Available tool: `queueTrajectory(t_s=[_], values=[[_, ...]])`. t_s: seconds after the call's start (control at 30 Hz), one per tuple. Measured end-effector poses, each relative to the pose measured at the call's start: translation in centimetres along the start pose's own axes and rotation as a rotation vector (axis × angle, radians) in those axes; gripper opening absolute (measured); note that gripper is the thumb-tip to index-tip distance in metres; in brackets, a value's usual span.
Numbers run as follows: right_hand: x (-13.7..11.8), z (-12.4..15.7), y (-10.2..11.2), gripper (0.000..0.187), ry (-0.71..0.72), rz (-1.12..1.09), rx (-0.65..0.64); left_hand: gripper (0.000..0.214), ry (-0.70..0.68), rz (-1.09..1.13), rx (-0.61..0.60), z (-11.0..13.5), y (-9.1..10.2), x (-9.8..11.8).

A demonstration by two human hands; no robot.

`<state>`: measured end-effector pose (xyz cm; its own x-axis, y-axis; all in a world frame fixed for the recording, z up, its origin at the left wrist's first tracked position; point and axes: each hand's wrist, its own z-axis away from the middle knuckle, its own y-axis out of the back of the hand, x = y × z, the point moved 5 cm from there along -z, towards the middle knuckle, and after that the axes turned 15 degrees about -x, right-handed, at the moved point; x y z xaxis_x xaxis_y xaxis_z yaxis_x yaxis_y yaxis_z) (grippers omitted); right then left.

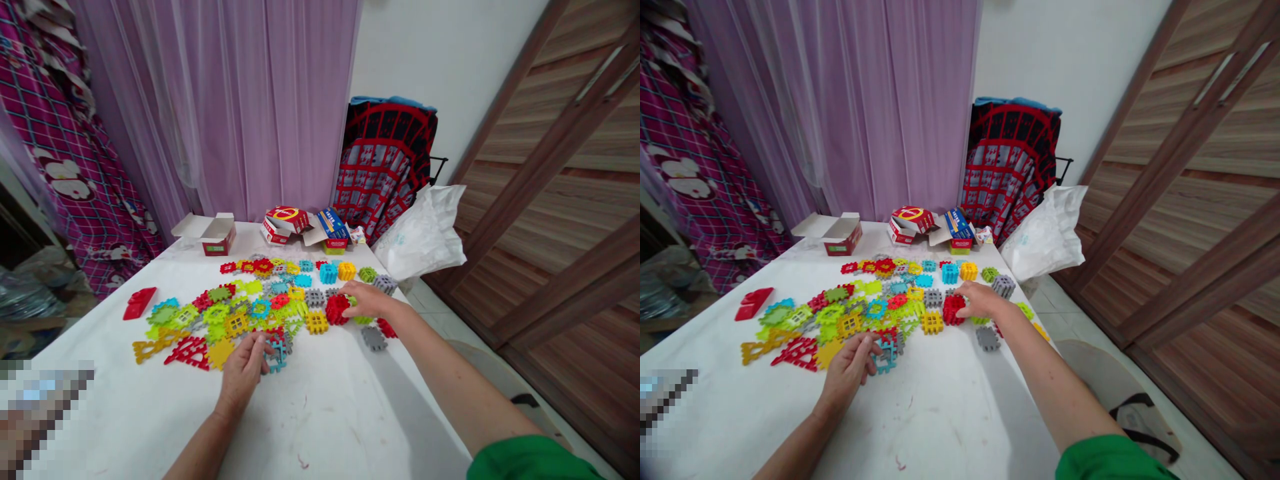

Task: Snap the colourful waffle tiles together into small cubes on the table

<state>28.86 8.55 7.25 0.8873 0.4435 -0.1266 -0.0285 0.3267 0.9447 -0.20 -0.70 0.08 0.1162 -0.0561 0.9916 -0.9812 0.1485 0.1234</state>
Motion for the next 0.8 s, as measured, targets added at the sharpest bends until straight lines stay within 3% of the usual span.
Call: queueTrajectory(t_s=[0.6, 0.8], values=[[-0.3, 0.1, 0.0, 0.056, -0.041, -0.012, -0.079, 0.051, -0.002, -0.002, -0.016, -0.1, 0.1, -0.5], [0.1, 1.2, 0.7, 0.052, -0.042, -0.143, 0.034, 0.052, -0.004, 0.003, -0.008, -0.2, 0.1, -0.7]])
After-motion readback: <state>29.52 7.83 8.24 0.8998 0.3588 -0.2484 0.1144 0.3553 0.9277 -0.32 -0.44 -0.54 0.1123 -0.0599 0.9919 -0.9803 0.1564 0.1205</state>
